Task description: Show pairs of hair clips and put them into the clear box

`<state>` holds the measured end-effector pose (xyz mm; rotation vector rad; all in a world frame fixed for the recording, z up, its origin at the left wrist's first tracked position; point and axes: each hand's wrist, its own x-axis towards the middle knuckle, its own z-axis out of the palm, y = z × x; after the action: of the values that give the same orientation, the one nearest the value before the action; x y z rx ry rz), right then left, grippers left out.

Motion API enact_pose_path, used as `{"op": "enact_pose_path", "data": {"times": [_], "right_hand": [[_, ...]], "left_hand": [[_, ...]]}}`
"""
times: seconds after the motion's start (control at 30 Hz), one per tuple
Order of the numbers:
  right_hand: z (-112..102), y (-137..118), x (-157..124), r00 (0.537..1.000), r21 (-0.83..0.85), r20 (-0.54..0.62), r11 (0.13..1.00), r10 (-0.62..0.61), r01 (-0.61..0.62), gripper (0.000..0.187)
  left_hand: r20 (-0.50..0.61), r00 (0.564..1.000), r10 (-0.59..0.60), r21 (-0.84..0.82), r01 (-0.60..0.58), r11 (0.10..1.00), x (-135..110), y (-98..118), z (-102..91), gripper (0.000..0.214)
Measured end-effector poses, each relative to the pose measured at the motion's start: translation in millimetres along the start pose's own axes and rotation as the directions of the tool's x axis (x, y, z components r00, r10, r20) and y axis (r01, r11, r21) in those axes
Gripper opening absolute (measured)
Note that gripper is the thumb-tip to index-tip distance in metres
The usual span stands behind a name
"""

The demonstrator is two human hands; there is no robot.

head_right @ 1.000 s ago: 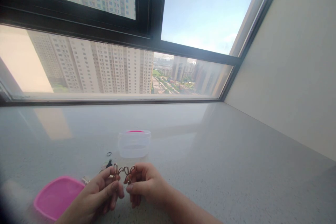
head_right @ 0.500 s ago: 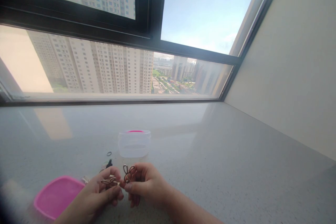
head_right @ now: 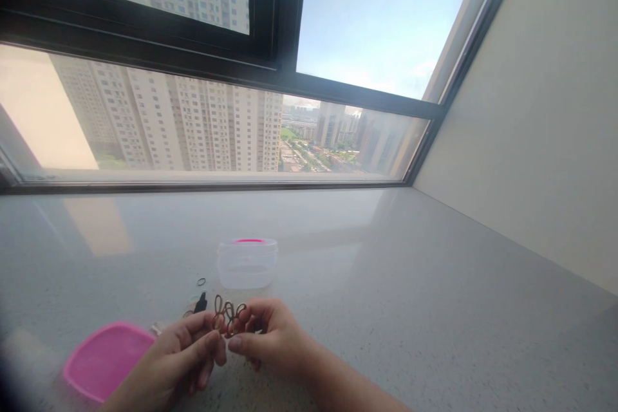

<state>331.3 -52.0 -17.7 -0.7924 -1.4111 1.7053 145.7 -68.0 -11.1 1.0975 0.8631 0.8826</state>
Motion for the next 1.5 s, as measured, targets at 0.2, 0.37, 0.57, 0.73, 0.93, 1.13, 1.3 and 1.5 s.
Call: {"op": "enact_pose_path", "data": {"times": [0.2, 0.37, 0.57, 0.73, 0.93, 1.13, 1.3, 1.5], "right_hand": [[0.8, 1.5, 0.9, 0.999, 0.048, 0.005, 0.997, 0.052, -0.052, 0.039], [3.0, -0.9, 0.6, 0.998, 0.073, 0.054, 0.997, 0.033, -0.037, 0.039], [3.4, 1.6, 1.8, 0.998, 0.118, 0.062, 0.993, 0.012, -0.020, 0.042], [1.9, 4.9, 2.3, 0.998, 0.109, 0.057, 0.994, 0.012, -0.018, 0.041], [0.8, 5.3, 1.8, 0.998, 0.107, 0.069, 0.994, 0.012, -0.020, 0.037], [0.8, 4.5, 2.0, 0.999, 0.091, 0.053, 0.996, -0.009, 0.004, 0.045], [3.5, -0.4, -1.1, 1.000, 0.047, 0.028, 0.999, -0.003, 0.002, 0.058], [6.1, -1.7, -3.7, 0.998, 0.028, -0.010, 0.998, -0.061, 0.061, 0.060]], "left_hand": [[0.009, 1.000, -0.011, 0.020, 0.011, 1.000, 1.0, 0.2, -0.3, 0.033], [0.036, 0.999, -0.002, 0.025, 0.001, 1.000, 1.5, -1.5, -1.8, 0.031], [-0.003, 1.000, 0.009, -0.031, -0.009, 0.999, 2.5, -10.1, -5.6, 0.046], [-0.023, 0.999, 0.025, -0.031, -0.026, 0.999, 3.6, -12.3, -6.2, 0.058], [-0.026, 0.999, 0.034, -0.019, -0.035, 0.999, 1.5, -12.7, -6.3, 0.061], [-0.022, 0.999, 0.048, -0.011, -0.048, 0.999, -0.8, -9.2, -4.9, 0.074], [0.002, 0.998, 0.065, -0.009, -0.065, 0.998, -1.9, -6.6, -4.5, 0.073], [0.008, 0.998, 0.068, -0.036, -0.068, 0.997, -1.8, -8.5, -6.1, 0.071]]}}
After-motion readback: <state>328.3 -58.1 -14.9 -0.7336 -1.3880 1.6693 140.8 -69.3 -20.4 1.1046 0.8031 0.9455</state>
